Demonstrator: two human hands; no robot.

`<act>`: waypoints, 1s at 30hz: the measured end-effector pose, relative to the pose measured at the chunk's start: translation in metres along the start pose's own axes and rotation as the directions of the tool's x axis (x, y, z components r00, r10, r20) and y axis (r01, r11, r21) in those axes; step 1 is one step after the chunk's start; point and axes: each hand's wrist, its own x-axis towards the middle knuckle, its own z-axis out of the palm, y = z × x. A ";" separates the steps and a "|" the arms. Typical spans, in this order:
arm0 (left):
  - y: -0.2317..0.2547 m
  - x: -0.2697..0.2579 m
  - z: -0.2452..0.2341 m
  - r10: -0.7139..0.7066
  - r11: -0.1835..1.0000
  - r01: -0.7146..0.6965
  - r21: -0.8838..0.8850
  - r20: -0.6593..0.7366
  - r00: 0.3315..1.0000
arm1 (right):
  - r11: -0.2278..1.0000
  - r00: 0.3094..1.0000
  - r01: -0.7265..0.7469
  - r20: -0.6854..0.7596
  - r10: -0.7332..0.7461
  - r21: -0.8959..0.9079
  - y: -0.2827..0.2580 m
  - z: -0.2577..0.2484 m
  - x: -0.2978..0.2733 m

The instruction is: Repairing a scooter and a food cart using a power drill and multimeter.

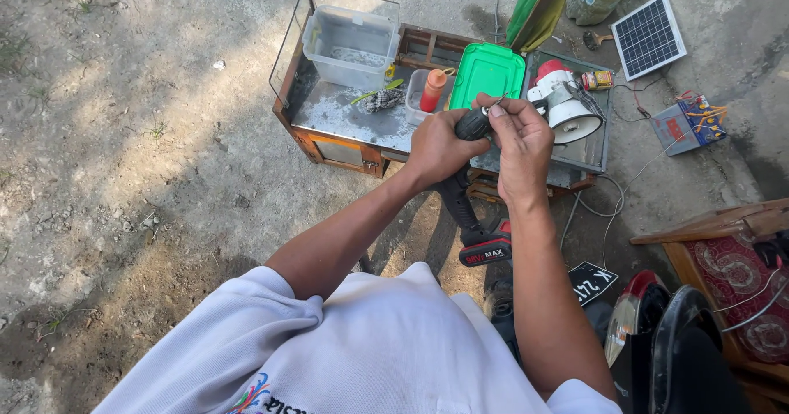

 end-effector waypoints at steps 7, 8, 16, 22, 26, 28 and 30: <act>0.000 0.000 0.002 0.025 0.999 -0.025 -0.041 0.002 1.000 | 1.000 1.000 -0.002 -0.016 0.002 0.016 0.003 -0.003 0.003; 0.000 0.000 0.002 0.016 0.998 -0.016 -0.061 0.004 1.000 | 1.000 1.000 0.008 -0.010 -0.008 0.019 0.004 -0.004 0.003; 0.000 0.003 0.003 -0.015 0.997 0.016 -0.076 0.014 1.000 | 0.995 0.998 0.050 -0.041 -0.053 -0.082 0.005 -0.005 0.005; 0.000 0.004 0.004 -0.028 0.999 0.028 -0.035 0.006 1.000 | 0.985 0.991 0.071 -0.099 -0.088 -0.158 0.010 -0.007 0.004; -0.004 0.005 0.004 0.007 1.000 -0.007 -0.003 -0.027 1.000 | 0.988 0.989 0.029 -0.141 -0.050 -0.151 0.020 -0.014 0.004; -0.004 0.006 0.002 -0.008 1.000 0.008 0.005 -0.017 1.000 | 0.990 0.986 0.007 -0.163 -0.030 -0.140 0.015 -0.016 0.004; -0.005 0.007 0.000 0.006 1.000 -0.007 -0.029 -0.026 1.000 | 1.000 1.000 -0.004 0.027 0.004 0.002 0.003 -0.012 0.004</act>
